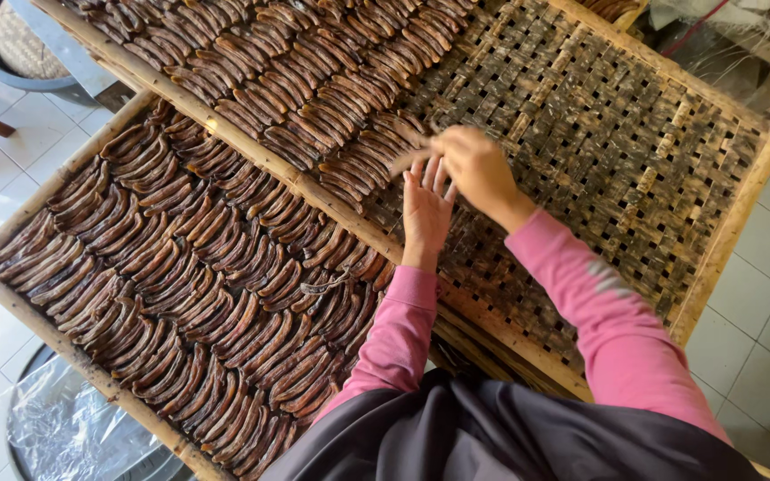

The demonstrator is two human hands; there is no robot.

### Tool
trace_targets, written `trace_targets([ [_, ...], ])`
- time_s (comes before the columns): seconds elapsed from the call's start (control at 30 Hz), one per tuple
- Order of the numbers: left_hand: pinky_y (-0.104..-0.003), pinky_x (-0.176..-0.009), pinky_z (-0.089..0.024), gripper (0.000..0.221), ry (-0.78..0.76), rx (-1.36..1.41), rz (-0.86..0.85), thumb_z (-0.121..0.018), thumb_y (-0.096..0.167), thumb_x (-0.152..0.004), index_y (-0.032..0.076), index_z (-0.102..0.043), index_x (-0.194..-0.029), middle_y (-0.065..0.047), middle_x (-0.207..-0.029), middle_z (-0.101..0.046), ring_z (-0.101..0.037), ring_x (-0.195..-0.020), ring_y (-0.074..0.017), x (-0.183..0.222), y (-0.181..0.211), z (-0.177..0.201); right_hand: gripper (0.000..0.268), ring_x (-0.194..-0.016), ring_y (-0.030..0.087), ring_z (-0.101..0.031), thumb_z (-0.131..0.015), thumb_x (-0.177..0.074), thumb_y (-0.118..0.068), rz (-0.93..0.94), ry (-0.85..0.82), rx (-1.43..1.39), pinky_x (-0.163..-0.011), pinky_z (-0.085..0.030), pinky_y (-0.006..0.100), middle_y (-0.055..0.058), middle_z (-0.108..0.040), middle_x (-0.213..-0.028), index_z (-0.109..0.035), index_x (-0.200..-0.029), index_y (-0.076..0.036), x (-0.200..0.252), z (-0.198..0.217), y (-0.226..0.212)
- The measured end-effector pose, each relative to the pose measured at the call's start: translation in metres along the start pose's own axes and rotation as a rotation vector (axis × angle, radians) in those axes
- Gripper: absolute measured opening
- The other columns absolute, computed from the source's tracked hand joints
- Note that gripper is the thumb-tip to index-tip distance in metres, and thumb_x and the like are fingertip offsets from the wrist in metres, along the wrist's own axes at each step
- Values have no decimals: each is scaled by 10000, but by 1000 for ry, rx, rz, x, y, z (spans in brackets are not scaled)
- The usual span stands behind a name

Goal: The person takes dried food strips from wooden drying racks and places them into a clear plastic bag. They handle the strips by hand, sometimes bundling a few together before sliding them into the bag.

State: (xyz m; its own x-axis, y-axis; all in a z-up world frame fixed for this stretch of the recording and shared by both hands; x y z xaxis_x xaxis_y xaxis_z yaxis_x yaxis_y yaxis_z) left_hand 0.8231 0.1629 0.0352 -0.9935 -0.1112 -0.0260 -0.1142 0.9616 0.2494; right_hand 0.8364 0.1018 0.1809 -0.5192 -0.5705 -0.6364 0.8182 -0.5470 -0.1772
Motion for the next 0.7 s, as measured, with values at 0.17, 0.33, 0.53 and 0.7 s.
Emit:
trace_targets([
  [0.17, -436, -1208, -429, 469, 34, 135, -151, -455, 150, -1111, 50, -311, -1546, -207, -1589, -429, -465, -1435, -288, -2, 14, 10, 169, -1031, 247, -717, -661, -867, 30, 159, -99, -21, -937, -597, 364, 105, -754, -1045, -741, -990, -54, 26, 0, -54],
  [0.33, -386, -1133, -472, 562, 187, 49, -306, -463, -73, -1005, 88, -358, -1534, -161, -1548, -461, -511, -1388, -254, 0, 37, 24, 339, -1044, 204, -738, -510, -916, 108, -340, -158, -565, -949, -622, 325, 76, -759, -1127, -750, -1066, -78, 10, -14, 2],
  [0.53, -417, -1136, -498, 536, 212, 28, -380, -449, -96, -1012, 34, -338, -1520, -165, -1564, -441, -482, -1415, -267, 3, 49, 25, 389, -1154, 351, -646, -708, -854, 36, -266, -208, -255, -1007, -506, 442, 178, -653, -1309, -726, -1230, -66, -28, -56, 35],
  [0.7, -422, -1122, -504, 546, 234, -5, -339, -443, -93, -1012, 43, -307, -1523, -164, -1572, -429, -477, -1415, -262, 3, 44, 30, 253, -1072, 293, -692, -693, -874, 22, -229, -235, -175, -926, -572, 374, 138, -699, -1277, -787, -1068, -109, -28, -90, 50],
])
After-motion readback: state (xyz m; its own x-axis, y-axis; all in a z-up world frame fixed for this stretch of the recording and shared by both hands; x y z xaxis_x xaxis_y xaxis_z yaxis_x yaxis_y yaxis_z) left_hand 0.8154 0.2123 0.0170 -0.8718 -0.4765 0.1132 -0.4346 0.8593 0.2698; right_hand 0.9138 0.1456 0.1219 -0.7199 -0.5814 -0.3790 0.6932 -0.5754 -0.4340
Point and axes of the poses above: each hand's wrist, its own x-axis away from the middle knuckle, its own z-axis out of the back of the hand, y = z × x, the point moved 9 cm from there along -x, towards the middle knuckle
